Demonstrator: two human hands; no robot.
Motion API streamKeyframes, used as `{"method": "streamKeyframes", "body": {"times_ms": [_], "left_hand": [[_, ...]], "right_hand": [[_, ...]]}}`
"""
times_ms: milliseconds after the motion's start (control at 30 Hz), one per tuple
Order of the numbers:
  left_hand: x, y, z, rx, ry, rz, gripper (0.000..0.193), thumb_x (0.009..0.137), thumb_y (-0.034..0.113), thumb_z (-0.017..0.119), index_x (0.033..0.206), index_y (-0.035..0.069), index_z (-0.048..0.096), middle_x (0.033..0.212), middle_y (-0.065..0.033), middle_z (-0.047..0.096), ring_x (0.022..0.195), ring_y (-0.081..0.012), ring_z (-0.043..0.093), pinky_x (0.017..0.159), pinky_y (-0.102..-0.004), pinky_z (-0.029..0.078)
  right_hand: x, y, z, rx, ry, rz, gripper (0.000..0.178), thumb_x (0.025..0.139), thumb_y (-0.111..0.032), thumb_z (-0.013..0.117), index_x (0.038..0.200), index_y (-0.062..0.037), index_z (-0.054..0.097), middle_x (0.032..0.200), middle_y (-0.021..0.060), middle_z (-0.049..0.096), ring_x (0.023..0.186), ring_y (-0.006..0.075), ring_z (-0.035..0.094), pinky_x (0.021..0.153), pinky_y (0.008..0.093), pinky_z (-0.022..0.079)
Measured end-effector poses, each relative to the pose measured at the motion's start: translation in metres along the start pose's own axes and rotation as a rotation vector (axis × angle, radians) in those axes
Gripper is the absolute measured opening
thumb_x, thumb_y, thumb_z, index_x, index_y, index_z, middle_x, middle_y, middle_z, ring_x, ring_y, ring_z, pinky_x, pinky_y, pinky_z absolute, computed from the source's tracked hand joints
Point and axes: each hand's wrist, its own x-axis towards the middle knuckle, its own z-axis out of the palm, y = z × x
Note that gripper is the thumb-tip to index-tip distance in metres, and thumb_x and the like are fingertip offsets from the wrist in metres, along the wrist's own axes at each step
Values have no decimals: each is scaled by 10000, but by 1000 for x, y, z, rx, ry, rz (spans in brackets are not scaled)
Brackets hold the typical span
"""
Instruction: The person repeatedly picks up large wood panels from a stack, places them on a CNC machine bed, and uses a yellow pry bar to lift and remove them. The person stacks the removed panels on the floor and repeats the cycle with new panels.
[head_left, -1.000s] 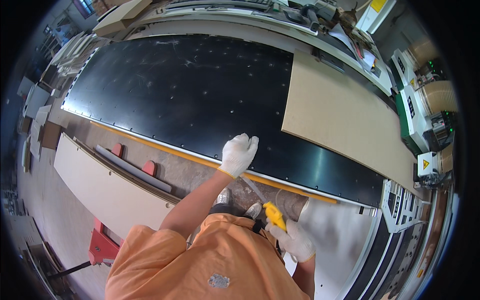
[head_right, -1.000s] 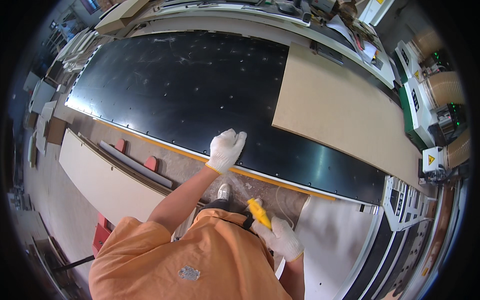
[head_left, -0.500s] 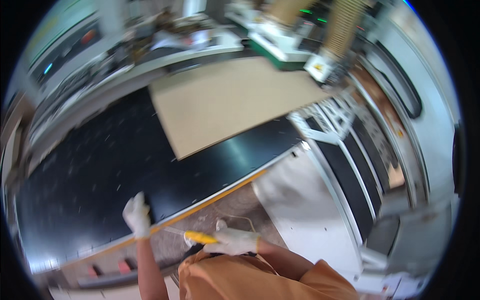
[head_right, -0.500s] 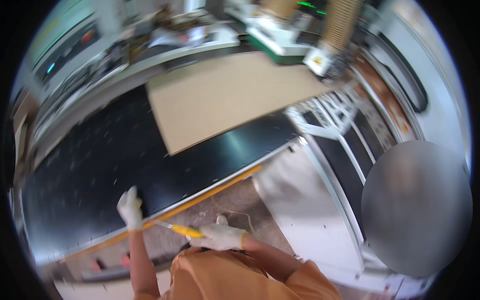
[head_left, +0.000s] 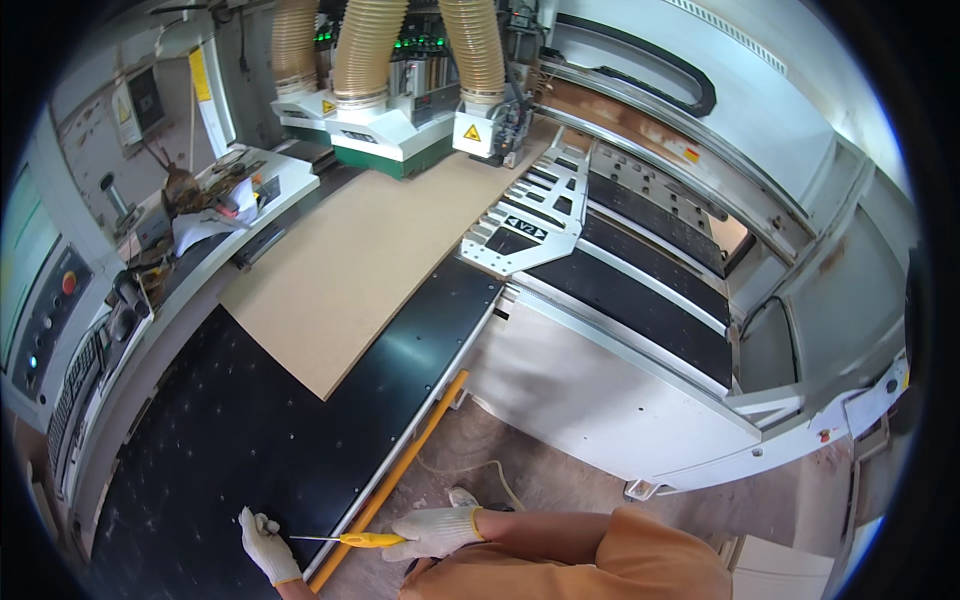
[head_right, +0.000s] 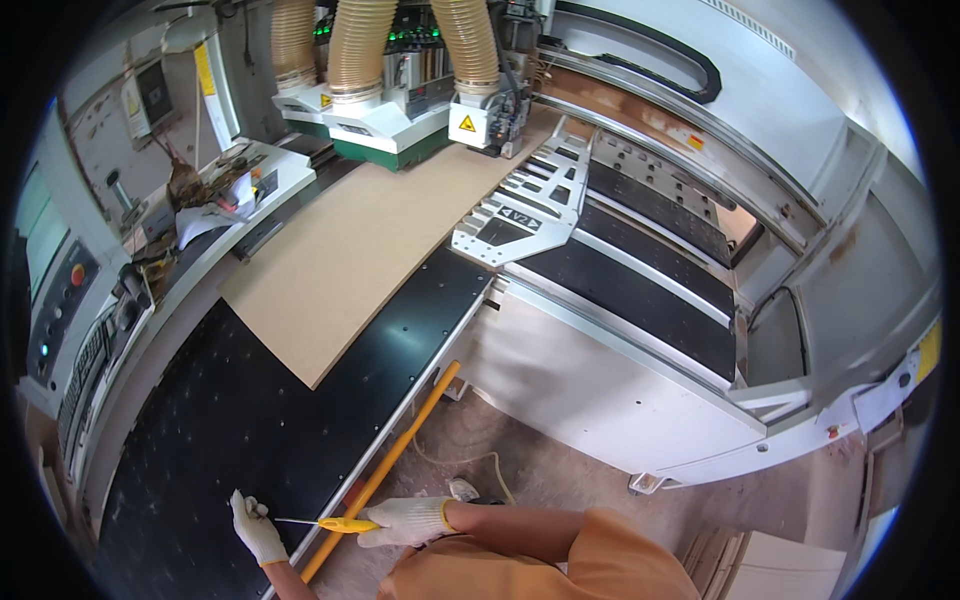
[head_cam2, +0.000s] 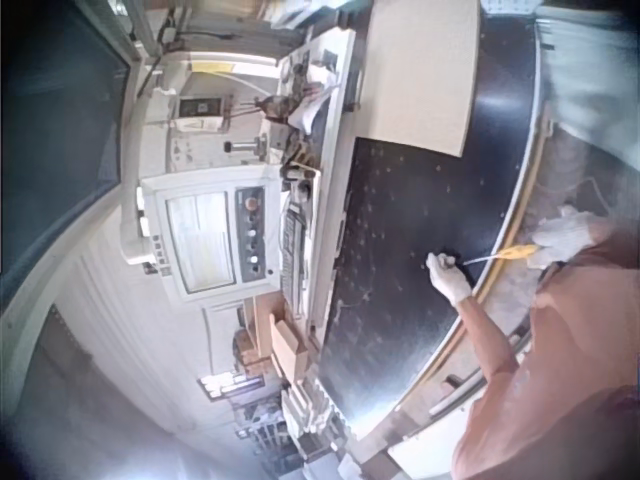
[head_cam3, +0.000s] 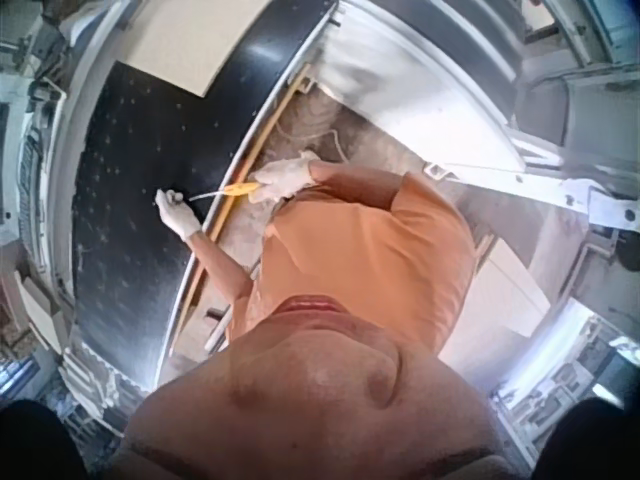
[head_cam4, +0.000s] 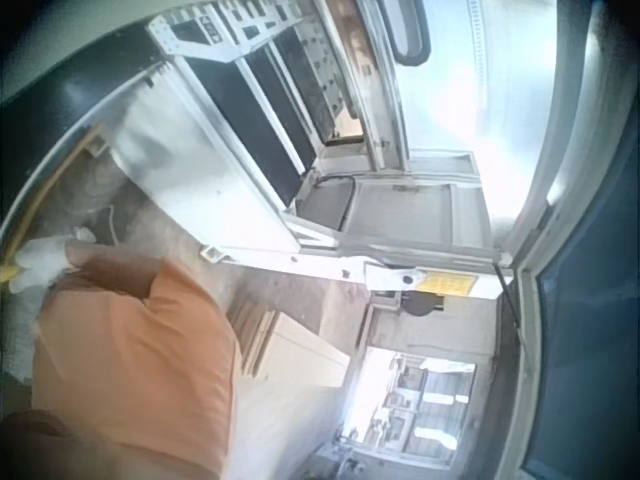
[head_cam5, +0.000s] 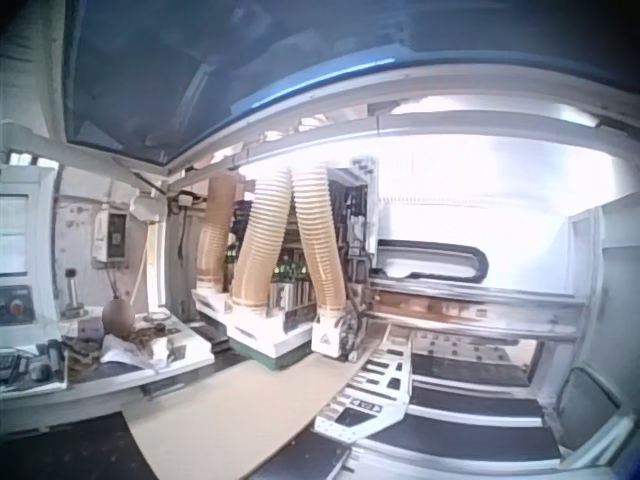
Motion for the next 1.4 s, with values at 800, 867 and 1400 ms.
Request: {"method": "streamKeyframes", "body": {"times_ms": [800, 867, 1400], "left_hand": [[-10, -27, 8, 776, -16, 340, 520, 1082, 310, 696, 685, 45, 489, 578, 10, 387, 516, -100, 361, 507, -348, 274], [-4, -33, 6, 815, -9, 384, 523, 1083, 316, 696, 688, 32, 502, 576, 0, 398, 513, -106, 371, 505, -353, 286], [-18, -21, 45, 911, 91, 405, 486, 1094, 277, 655, 715, -13, 558, 564, -58, 453, 497, -147, 465, 503, -379, 369]], "right_hand": [[-87, 203, -129, 689, 1837, 335, 543, 1105, -499, 584, 1370, -25, 578, 1033, 187, 672, 632, 324, 671, 649, 460, 636], [-120, 216, -131, 833, 1983, 336, 549, 1109, -516, 569, 1307, -4, 542, 973, 131, 647, 597, 262, 641, 564, 434, 626], [-130, 235, -156, 776, 1744, 21, 499, 1135, -559, 510, 1209, -75, 604, 888, 36, 622, 464, 113, 493, 412, 299, 493]]}}
